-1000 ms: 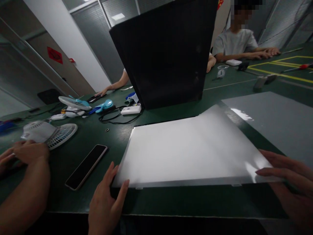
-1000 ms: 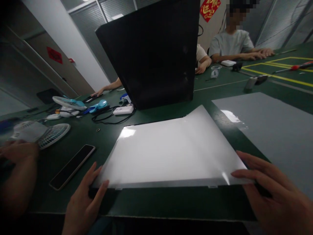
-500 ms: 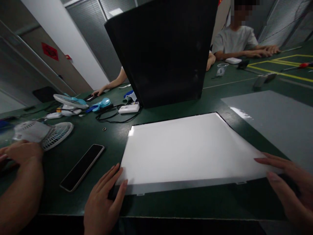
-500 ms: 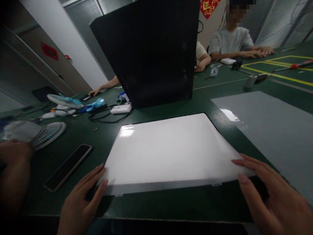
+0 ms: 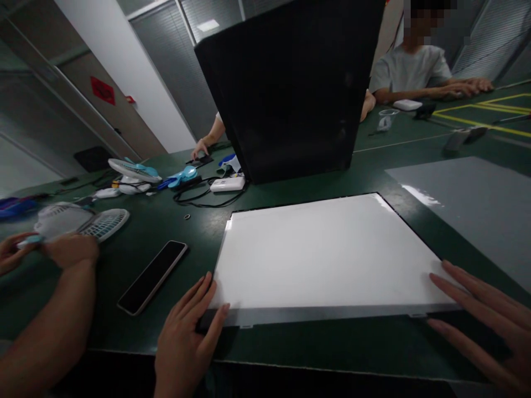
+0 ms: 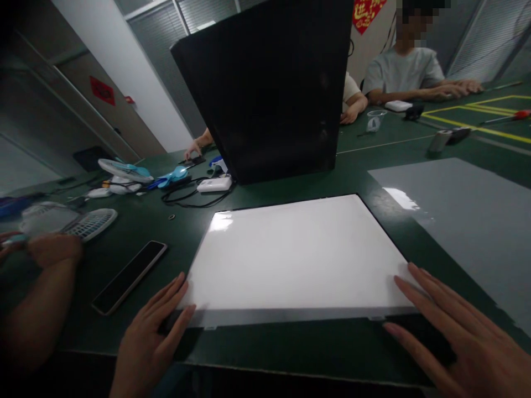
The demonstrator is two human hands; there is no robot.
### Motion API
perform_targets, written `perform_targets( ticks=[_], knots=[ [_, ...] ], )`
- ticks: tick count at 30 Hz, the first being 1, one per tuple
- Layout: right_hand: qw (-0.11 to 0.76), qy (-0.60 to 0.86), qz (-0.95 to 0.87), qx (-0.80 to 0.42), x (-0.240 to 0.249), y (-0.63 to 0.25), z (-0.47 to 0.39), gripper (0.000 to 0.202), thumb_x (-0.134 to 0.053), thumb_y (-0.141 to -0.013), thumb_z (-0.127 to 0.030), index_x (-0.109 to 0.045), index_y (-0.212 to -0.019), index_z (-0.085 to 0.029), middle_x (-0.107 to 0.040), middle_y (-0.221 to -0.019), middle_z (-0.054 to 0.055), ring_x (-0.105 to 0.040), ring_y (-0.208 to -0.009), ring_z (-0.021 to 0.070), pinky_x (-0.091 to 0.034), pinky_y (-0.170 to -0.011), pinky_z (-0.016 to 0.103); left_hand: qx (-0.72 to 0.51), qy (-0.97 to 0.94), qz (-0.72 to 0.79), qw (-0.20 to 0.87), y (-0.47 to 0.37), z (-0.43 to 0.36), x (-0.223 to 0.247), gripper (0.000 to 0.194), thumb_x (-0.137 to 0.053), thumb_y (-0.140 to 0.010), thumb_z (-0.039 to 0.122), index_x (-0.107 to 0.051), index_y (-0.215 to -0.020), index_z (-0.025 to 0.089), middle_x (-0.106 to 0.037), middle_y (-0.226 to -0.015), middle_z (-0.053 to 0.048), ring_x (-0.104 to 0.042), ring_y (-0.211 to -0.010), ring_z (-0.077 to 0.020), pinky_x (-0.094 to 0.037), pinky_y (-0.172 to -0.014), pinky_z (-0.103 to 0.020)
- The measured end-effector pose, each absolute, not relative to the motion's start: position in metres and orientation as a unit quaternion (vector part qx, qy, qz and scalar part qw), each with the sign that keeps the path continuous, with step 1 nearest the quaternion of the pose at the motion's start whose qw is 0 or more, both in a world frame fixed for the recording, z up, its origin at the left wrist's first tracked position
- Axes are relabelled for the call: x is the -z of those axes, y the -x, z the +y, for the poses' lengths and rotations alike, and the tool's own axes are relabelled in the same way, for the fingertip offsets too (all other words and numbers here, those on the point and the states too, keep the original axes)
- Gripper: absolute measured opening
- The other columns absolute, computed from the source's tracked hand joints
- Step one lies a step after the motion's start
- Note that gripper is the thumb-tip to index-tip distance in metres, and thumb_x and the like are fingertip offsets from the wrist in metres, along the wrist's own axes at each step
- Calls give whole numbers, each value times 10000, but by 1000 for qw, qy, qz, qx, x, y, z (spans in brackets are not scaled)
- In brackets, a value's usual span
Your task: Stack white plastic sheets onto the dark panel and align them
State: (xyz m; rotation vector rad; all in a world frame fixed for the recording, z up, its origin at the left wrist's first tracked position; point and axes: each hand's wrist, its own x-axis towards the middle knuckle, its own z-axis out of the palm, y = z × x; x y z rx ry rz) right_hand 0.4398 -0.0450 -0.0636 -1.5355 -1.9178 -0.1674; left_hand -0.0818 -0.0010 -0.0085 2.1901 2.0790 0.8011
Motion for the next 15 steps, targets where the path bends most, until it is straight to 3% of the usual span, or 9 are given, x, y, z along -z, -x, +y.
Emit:
perform_targets(
  ticks=[2, 4, 15],
  knots=[
    [323, 591, -737, 57, 61, -421, -44, 627, -442, -991, -769, -566, -1505, -433, -546, -1385, -91, -487, -1331, 392, -631, -996, 568, -246, -711, 659, 1, 84, -2, 9, 629, -604, -911, 678, -696, -1411, 307, -621, -1533, -51, -558, -1447, -352, -442, -1230, -588],
    [311, 594, -740, 53, 58, -400, -41, 589, -478, -993, -757, -611, -1464, -428, -561, -1360, -99, -468, -1351, 382, -648, -979, 536, -233, -721, 653, -7, 85, -2, 9, 684, -627, -894, 691, -657, -1457, 303, -601, -1554, -55, -542, -1459, -360, -441, -1227, -595],
    [289, 583, -756, 72, 58, -398, -40, 598, -497, -1009, -764, -546, -1519, -454, -513, -1422, -114, -394, -1412, 379, -601, -1055, 574, -178, -760, 623, -43, 82, 2, 3, 765, -577, -946, 682, -505, -1583, 264, -527, -1621, -70, -514, -1481, -363, -461, -1186, -601]
  ],
)
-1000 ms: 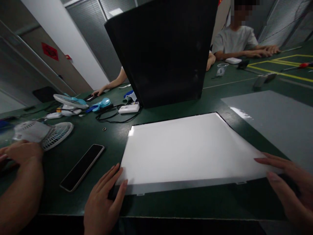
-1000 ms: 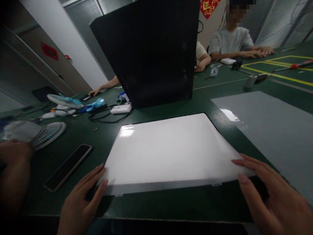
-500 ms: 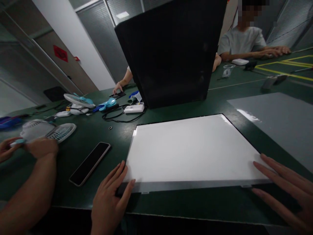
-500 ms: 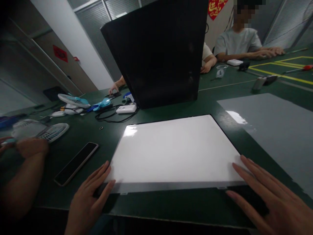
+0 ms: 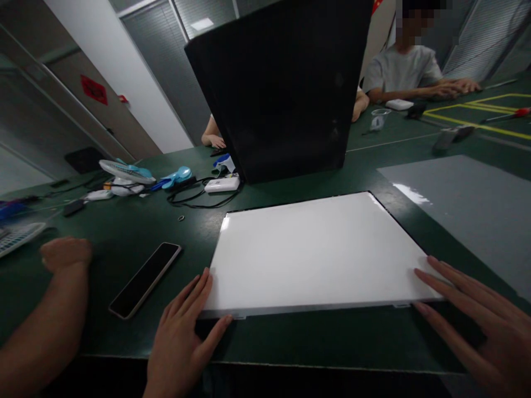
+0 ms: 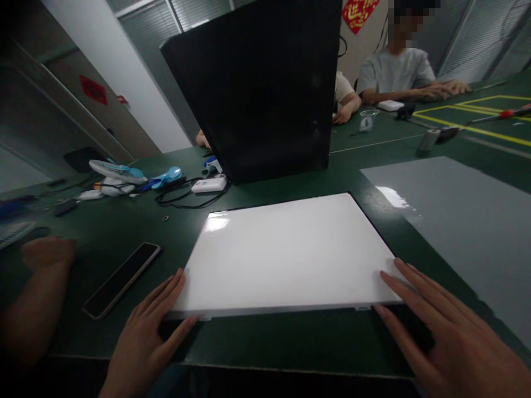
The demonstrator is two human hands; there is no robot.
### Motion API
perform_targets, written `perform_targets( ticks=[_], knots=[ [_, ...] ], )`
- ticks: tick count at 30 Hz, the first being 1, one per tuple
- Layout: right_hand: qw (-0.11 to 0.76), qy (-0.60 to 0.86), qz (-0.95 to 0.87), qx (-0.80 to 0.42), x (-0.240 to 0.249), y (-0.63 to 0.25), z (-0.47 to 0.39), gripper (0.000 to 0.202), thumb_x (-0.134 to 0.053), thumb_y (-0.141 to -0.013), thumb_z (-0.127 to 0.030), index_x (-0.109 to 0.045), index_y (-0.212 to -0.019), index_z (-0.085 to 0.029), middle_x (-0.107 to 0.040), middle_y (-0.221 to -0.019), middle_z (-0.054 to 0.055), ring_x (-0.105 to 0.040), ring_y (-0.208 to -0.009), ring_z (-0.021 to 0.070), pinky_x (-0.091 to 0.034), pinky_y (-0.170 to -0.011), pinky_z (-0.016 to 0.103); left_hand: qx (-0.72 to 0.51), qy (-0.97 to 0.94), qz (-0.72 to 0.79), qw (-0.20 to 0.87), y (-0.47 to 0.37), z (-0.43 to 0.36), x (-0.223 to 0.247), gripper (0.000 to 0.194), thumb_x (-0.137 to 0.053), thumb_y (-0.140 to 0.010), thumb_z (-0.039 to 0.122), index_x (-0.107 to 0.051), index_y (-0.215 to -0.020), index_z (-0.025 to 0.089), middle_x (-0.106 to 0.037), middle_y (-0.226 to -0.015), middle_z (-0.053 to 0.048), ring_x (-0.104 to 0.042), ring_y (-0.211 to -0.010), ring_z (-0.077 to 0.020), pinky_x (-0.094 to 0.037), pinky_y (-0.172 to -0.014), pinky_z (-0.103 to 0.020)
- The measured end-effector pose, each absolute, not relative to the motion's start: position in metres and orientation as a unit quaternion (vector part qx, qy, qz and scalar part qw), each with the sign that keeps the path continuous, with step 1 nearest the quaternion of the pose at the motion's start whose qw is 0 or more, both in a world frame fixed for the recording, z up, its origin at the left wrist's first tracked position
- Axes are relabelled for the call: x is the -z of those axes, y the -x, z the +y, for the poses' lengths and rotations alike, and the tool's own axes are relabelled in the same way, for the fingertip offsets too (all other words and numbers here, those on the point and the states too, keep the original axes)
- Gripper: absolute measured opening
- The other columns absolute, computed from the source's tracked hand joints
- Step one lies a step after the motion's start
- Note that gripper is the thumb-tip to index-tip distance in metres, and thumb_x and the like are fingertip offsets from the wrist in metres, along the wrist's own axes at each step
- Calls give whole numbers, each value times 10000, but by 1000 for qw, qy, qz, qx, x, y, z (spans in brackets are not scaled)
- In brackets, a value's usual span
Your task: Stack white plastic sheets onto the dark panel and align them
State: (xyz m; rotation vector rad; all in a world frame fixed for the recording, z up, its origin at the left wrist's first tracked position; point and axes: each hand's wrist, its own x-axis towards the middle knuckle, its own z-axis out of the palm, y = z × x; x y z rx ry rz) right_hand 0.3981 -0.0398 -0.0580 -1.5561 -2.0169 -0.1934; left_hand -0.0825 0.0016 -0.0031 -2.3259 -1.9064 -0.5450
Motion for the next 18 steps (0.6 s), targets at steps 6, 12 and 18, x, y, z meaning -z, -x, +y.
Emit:
perform_targets(
  ticks=[6, 12, 18],
  knots=[
    [297, 616, -727, 66, 52, -431, -47, 582, -354, -1057, -712, -388, -1596, -495, -406, -1533, -86, -458, -1363, 388, -489, -1094, 722, 205, 757, -619, 41, 84, 1, 6, 619, -568, -975, 645, -607, -1495, 311, -555, -1600, -48, -537, -1466, -345, -461, -1188, -599],
    [308, 623, -717, 58, 52, -433, -50, 542, -359, -1062, -689, -386, -1571, -505, -378, -1560, -58, -465, -1357, 379, -443, -1067, 784, 217, 752, -622, 18, 82, 1, 4, 588, -619, -931, 687, -663, -1427, 374, -590, -1569, -21, -554, -1452, -355, -470, -1174, -644],
    [295, 621, -724, 56, 47, -431, -47, 553, -358, -1076, -651, -340, -1605, -491, -338, -1586, -48, -439, -1382, 376, -447, -1075, 774, 228, 730, -644, -1, 81, 3, 2, 599, -624, -903, 730, -708, -1374, 369, -617, -1543, -22, -563, -1443, -362, -467, -1184, -654]
  ],
)
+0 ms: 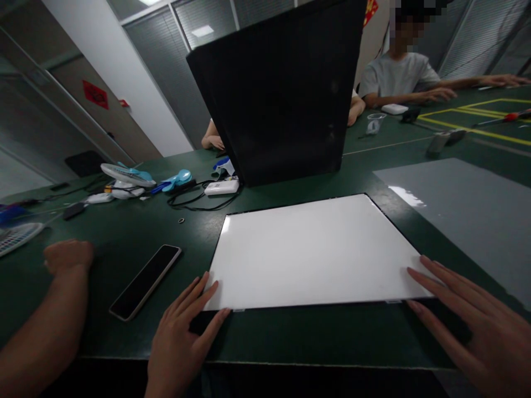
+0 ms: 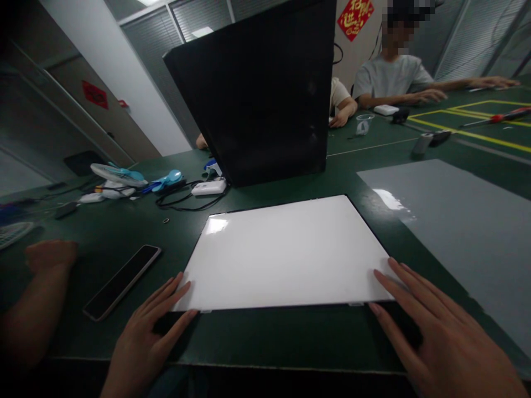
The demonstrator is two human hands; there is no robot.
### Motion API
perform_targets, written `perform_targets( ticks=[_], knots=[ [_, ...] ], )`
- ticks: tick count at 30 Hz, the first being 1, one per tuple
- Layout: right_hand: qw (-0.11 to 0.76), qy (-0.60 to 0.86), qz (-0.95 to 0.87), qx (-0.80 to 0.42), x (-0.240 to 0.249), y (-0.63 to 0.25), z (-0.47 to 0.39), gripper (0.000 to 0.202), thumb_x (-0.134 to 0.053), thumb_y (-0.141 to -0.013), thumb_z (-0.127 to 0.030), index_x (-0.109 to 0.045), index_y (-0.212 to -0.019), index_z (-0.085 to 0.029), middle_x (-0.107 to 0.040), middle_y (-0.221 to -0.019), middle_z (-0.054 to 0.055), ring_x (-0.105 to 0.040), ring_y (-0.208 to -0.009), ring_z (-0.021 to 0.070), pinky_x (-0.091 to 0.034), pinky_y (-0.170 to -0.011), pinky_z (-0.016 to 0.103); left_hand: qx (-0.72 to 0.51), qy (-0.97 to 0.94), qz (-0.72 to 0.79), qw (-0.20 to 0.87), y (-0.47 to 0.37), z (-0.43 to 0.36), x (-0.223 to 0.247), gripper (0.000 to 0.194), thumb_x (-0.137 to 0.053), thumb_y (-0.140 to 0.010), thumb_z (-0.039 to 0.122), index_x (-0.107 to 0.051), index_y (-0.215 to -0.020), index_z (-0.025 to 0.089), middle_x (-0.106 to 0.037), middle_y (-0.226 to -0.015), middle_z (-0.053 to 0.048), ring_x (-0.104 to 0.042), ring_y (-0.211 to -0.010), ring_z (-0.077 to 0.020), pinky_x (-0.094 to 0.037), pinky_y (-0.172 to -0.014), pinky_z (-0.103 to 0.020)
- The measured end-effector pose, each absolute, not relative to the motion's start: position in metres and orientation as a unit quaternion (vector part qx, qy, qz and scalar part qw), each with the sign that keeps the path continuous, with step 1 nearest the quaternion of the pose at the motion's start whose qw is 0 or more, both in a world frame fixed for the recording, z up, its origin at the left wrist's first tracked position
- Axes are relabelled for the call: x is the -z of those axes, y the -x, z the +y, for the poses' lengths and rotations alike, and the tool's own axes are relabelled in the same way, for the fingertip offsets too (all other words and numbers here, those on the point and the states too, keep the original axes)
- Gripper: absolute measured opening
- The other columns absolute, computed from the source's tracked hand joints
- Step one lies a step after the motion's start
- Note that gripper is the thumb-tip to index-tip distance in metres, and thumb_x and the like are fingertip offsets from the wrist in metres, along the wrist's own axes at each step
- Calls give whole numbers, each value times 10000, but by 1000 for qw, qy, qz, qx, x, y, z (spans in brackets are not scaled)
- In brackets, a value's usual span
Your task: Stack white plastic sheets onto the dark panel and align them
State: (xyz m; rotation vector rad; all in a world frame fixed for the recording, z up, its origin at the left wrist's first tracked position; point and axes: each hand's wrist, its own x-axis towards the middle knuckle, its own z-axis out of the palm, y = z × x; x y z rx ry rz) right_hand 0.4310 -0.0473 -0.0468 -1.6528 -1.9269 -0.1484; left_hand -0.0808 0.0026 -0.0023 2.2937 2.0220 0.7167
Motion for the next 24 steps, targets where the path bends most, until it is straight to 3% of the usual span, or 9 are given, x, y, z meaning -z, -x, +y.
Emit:
perform_targets(
  ticks=[4, 10, 24],
  knots=[
    [272, 615, -736, 81, 48, -434, -46, 633, -321, -1047, -706, -304, -1634, -470, -346, -1580, -43, -435, -1383, 391, -457, -1069, 777, -218, -733, 645, -15, 81, 2, 2, 596, -606, -921, 704, -680, -1412, 375, -561, -1598, -26, -570, -1434, -362, -480, -1172, -646],
    [275, 580, -762, 81, 50, -404, -46, 656, -422, -1025, -726, -431, -1610, -430, -438, -1506, -96, -355, -1435, 381, -557, -1094, 608, -175, -746, 642, -24, 82, 2, 2, 561, -545, -964, 673, -632, -1458, 422, -502, -1645, -5, -519, -1482, -363, -460, -1178, -646],
    [291, 580, -756, 82, 46, -395, -49, 655, -500, -1005, -688, -453, -1604, -425, -438, -1506, -85, -343, -1439, 384, -563, -1096, 606, -195, -746, 636, -31, 84, 0, 8, 587, -579, -942, 684, -673, -1426, 365, -548, -1605, -60, -535, -1470, -355, -456, -1181, -631]
  ],
)
